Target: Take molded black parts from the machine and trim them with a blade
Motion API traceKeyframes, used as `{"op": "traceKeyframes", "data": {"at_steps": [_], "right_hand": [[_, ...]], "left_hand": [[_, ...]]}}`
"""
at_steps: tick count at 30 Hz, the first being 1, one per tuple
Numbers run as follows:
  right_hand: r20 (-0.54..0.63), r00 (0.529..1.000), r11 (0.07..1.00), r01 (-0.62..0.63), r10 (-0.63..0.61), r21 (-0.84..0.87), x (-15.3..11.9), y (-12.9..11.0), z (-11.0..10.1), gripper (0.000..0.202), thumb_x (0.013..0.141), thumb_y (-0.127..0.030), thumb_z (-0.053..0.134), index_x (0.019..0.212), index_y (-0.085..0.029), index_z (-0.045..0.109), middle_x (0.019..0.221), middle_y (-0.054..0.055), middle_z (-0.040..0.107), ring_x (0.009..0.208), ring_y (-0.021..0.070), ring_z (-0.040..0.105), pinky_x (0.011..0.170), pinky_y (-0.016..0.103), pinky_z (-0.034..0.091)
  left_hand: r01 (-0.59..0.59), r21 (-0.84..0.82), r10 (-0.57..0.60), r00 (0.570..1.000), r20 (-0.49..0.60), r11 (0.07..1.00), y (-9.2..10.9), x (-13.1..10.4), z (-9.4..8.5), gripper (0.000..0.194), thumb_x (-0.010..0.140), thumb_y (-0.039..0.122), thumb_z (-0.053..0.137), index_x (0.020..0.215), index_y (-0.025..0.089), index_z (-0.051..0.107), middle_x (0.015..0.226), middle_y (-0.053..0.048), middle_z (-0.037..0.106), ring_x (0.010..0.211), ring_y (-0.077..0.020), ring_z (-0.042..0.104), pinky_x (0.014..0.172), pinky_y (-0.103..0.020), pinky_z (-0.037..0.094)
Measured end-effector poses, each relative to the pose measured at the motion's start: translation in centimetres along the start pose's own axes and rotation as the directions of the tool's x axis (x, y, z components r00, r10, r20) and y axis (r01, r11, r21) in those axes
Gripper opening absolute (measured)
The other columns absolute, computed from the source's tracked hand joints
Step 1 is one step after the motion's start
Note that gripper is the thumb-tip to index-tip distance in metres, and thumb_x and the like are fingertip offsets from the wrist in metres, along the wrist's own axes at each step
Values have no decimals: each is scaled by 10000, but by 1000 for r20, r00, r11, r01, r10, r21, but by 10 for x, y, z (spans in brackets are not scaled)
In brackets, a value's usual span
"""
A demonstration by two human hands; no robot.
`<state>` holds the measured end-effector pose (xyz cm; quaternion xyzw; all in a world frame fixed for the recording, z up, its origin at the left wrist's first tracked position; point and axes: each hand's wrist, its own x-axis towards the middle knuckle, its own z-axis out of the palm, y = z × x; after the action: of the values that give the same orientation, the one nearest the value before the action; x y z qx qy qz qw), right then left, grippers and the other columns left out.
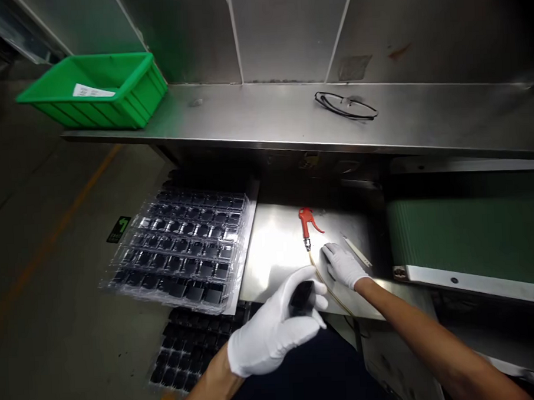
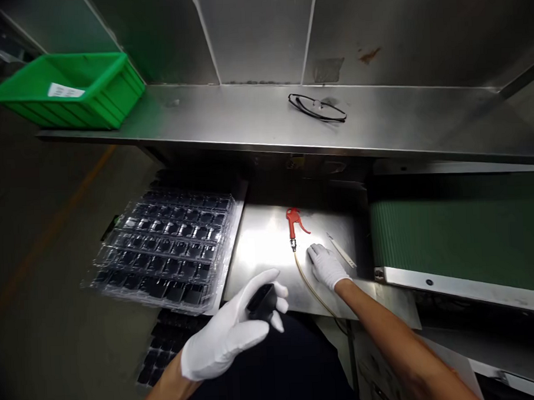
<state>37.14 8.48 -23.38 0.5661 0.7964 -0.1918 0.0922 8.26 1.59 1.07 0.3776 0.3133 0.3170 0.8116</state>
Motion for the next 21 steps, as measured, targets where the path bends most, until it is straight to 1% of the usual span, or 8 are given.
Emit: {"op": "traceKeyframes", "data": {"at_steps": [2,5,8,10,13,17,19,21], "right_hand": [[-65,997,999,-49,50,9,-6,2,-6,355,980,-151,555,1335,-143,572,1394,130,485,1274,252,414,1114,276,295],[-152,940,952,-303,305,35,-8,17,-12,300,1017,-136,435,1278,-142,583,1314,132,527,1200,257,486,1023,314,392],[-128,824,833,-547,553,78,-3,39,-9,291,981,-114,453,1222,-111,616,1200,169,560,1091,320,552,864,376,470],[-75,780,783,-615,622,98,1,51,-4,280,966,-116,496,1204,-100,643,1161,181,565,1052,349,568,809,393,491],[-34,781,779,-615,623,124,4,60,1,300,965,-86,493,1214,-91,661,1156,187,566,1066,358,565,806,399,507],[-62,816,809,-557,575,188,-1,46,-11,272,971,-91,514,1201,-60,656,1166,205,580,1093,369,562,900,451,505],[-122,833,829,-500,539,250,-13,26,-29,257,1002,-113,490,1194,-58,651,1186,204,594,1097,344,573,967,446,491],[-213,859,865,-390,466,316,-32,3,-55,279,1034,-134,459,1245,-108,640,1202,142,627,1085,256,598,1030,338,477]], "left_hand": [[20,85,-21,1000,19,996,-4,-1,2,716,950,546,641,1544,238,387,1279,-114,539,1054,-221,577,973,-397,497],[81,189,-83,997,0,979,-14,0,5,640,1014,550,521,1552,239,369,1194,-95,575,907,-171,599,949,-383,479],[159,109,-156,987,-36,981,-25,4,14,826,888,703,623,1511,212,391,997,-37,582,612,-93,502,632,-279,431],[189,81,-181,979,-98,979,-30,7,20,936,748,766,726,1434,184,468,877,4,557,541,-72,413,539,-252,330],[203,133,-172,962,-211,970,-33,10,33,961,628,814,769,1293,154,561,734,38,503,559,-91,409,538,-250,293],[231,107,-200,950,-239,967,-37,17,42,929,756,888,574,1318,152,500,680,39,483,528,-100,369,494,-248,218],[281,146,-225,923,-312,949,-48,24,33,806,861,809,535,1349,170,470,658,42,495,513,-107,369,502,-248,249],[368,232,-222,847,-484,900,-68,37,9,672,878,710,588,1318,211,495,732,20,568,558,-140,475,533,-258,337]]}}
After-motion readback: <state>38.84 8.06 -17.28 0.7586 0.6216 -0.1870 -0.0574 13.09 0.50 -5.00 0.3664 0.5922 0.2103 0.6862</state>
